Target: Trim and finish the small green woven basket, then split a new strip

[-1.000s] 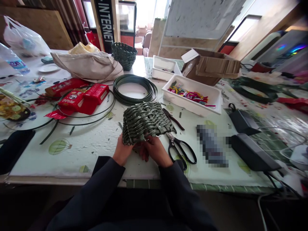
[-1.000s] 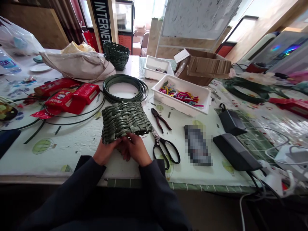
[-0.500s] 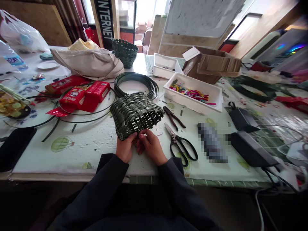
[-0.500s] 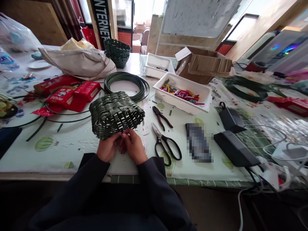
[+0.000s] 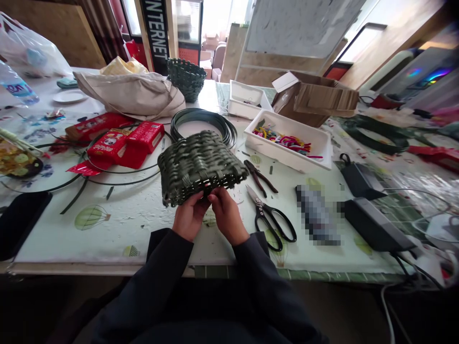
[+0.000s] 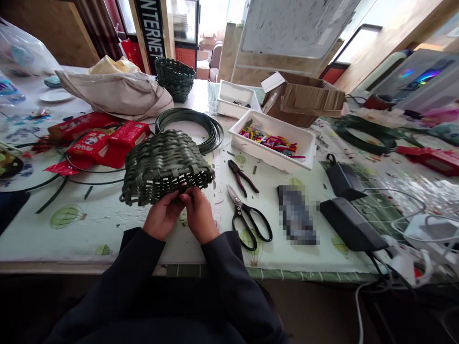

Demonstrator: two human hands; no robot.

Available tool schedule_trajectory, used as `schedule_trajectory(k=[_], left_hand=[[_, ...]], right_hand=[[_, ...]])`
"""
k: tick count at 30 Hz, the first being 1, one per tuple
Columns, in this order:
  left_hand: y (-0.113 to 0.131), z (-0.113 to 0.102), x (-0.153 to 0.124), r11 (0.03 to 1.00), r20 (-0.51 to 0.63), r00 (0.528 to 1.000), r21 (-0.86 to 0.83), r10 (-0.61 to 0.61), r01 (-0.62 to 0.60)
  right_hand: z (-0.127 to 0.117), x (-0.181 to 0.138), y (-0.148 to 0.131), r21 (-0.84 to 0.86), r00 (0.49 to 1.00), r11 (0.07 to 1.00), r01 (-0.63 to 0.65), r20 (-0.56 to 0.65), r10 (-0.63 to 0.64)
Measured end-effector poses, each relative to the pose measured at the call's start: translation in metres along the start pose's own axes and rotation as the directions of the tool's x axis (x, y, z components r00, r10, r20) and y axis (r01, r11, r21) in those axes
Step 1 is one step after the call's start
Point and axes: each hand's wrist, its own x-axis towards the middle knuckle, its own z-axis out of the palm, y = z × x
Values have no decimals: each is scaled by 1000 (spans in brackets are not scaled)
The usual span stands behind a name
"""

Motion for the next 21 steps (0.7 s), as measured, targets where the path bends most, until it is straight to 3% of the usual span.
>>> schedule_trajectory(k=[2, 4, 10, 17, 21], left_hand=[[2, 1, 0, 999, 23, 1000, -45, -15, 16], [2, 3, -1, 999, 1, 999, -19, 43, -43], [-5, 18, -4, 976, -173, 961, 40, 217, -213], [-12, 22, -4, 983, -276, 947, -40, 162, -180], [-15, 21, -7, 978, -268, 947, -51, 180, -200]], right_hand=[[0, 1, -5, -22, 1000, 999, 24, -8, -24], [1, 0, -7, -35, 999, 998, 48, -10, -48], [4, -3, 0, -65, 990, 990, 126, -50, -129], [7, -2, 8, -69, 983, 988, 140, -114, -147], [8, -1, 9, -45, 981, 991, 127, -144, -133]])
